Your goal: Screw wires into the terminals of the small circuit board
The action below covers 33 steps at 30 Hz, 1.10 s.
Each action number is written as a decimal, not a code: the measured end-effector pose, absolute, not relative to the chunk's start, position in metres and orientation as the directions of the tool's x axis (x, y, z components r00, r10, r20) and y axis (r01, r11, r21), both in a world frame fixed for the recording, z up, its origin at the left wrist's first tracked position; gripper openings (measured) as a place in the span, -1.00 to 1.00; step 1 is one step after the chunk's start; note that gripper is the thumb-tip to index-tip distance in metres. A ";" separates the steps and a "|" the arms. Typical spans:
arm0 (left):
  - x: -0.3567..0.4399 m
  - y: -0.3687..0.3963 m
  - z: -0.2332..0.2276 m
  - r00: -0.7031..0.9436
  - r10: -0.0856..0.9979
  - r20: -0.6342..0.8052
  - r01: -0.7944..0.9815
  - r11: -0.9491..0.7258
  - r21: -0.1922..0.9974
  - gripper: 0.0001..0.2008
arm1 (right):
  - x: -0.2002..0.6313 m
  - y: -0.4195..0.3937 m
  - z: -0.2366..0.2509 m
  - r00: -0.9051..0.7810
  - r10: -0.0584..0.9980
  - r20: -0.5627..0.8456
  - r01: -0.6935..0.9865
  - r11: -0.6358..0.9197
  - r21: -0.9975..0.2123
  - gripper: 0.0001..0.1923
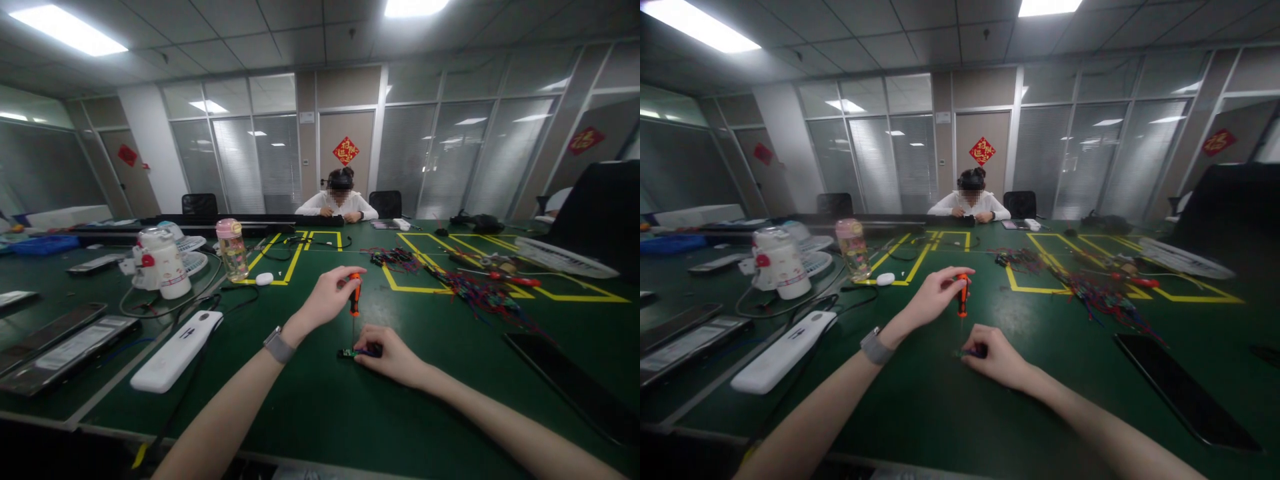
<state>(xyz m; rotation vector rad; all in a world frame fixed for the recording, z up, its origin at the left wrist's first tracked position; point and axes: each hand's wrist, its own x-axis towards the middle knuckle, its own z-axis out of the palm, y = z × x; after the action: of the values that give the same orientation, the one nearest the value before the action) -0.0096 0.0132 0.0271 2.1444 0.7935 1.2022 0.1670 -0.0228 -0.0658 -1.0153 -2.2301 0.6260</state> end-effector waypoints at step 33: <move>-0.004 -0.016 0.002 0.325 0.602 0.729 0.110 -0.790 0.604 -0.66 | 0.166 -0.021 -0.067 -0.450 0.825 0.342 0.596 0.563 -0.573 -0.81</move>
<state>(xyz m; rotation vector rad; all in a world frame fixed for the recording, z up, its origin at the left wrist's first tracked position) -0.0043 -0.0164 0.0024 2.1474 0.6275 1.4690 0.1661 -0.0208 -0.0668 -1.1339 -2.2003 0.5002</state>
